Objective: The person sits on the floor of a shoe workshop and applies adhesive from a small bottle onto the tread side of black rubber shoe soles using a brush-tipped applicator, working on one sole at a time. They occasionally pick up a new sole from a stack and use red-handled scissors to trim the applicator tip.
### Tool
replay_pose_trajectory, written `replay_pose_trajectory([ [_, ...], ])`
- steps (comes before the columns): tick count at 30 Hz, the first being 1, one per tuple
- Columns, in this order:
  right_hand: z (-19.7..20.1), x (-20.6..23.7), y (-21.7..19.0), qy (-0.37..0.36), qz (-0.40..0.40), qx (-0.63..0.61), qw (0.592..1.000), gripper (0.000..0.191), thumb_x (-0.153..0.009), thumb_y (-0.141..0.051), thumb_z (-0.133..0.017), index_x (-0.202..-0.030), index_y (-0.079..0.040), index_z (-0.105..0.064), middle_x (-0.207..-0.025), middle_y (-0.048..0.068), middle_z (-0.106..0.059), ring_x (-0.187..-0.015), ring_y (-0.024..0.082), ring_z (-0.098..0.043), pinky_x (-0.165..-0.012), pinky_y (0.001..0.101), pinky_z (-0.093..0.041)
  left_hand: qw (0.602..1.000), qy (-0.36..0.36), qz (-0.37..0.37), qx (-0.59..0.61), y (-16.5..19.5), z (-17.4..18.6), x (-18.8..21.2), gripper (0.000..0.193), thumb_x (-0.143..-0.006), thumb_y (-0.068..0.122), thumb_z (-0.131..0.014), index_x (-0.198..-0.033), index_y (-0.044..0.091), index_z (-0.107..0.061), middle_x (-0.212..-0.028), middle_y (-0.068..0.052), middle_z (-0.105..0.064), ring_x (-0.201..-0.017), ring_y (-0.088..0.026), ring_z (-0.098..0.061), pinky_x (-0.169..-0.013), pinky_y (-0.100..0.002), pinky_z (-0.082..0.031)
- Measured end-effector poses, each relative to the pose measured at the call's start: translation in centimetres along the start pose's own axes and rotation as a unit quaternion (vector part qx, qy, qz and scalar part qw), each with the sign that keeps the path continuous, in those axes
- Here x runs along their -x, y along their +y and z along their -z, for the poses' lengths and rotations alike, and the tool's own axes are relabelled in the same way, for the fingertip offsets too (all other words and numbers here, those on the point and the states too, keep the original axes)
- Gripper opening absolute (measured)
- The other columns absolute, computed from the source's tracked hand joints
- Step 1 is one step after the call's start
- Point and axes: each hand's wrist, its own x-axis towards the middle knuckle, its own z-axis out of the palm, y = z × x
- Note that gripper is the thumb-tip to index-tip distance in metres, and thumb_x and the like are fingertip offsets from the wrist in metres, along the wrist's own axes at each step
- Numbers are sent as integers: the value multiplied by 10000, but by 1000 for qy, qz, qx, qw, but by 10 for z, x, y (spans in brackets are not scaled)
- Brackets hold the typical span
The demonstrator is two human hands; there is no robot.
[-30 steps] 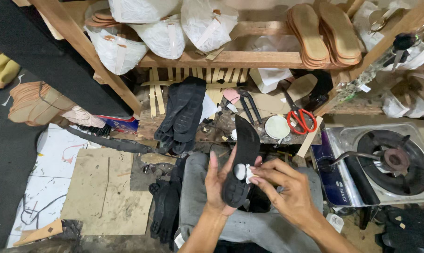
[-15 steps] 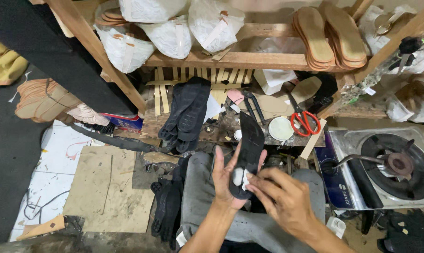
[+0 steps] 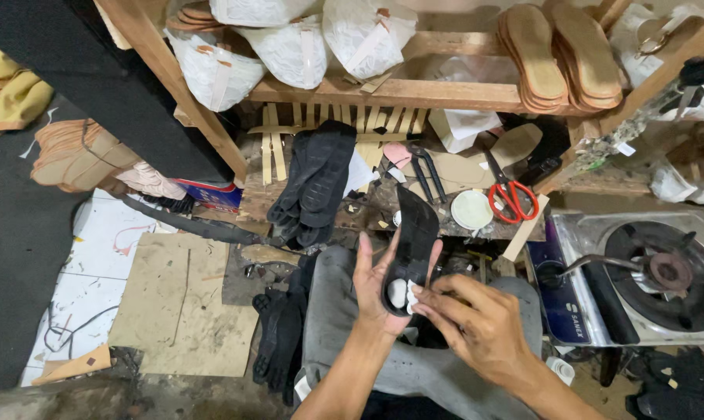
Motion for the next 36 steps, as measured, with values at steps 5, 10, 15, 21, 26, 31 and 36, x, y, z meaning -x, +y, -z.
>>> replay_pose_trajectory([
  [5, 3, 2, 2, -7, 28, -9, 1000, 241, -745, -142, -848, -977, -108, -792, -866, 23, -688, -652, 175, -676, -539, 316, -528, 999, 14, 3, 46, 3, -3, -3, 826, -992, 673, -434, -1505, 28, -490, -1490, -167, -551, -1422, -347, -470, -1203, -411, -380],
  [10, 8, 4, 3, -9, 5, 3, 1000, 245, -734, -146, -846, -971, -111, -794, -880, 18, -705, -657, 172, -689, -552, 310, -536, 998, 12, -5, 57, 6, -5, -4, 834, -995, 657, -462, -1480, -20, -496, -1473, -201, -554, -1415, -376, -465, -1209, -434, -374],
  [15, 11, 4, 9, -2, 18, 19, 1000, 233, -735, -155, -860, -954, -113, -792, -857, 18, -694, -662, 180, -690, -552, 309, -530, 996, -4, 21, 89, 10, -7, -2, 839, -1005, 660, -446, -1482, -28, -477, -1493, -224, -532, -1437, -390, -439, -1218, -457, -362],
  [21, 16, 0, 14, 8, 60, 30, 998, 208, -727, -166, -863, -865, -84, -732, -883, 30, -704, -680, 178, -692, -571, 304, -537, 994, -40, 43, 88, 16, -9, 2, 855, -1022, 683, -425, -1523, -10, -444, -1527, -245, -490, -1458, -404, -419, -1229, -472, -338],
  [26, 16, -2, 16, 50, -15, 76, 996, 179, -750, -115, -850, -897, -62, -764, -869, 45, -699, -666, 192, -681, -557, 309, -526, 991, -91, 76, 61, 18, -9, 7, 885, -1020, 698, -389, -1578, 11, -396, -1555, -228, -477, -1442, -360, -449, -1209, -496, -353],
  [31, 20, -4, 24, 7, 39, 66, 997, 193, -728, -156, -863, -815, -72, -711, -867, 27, -694, -670, 187, -687, -561, 317, -534, 994, -74, 76, 33, 21, -8, 12, 893, -1028, 691, -375, -1602, 7, -373, -1559, -217, -485, -1427, -352, -470, -1205, -461, -366],
  [36, 18, -7, 29, 40, -62, 115, 991, 189, -775, -113, -842, -950, -74, -782, -891, 41, -690, -684, 210, -690, -586, 323, -543, 983, -91, 111, 116, 21, -5, 13, 914, -1067, 709, -374, -1636, -6, -338, -1573, -235, -459, -1438, -358, -448, -1225, -468, -382],
])
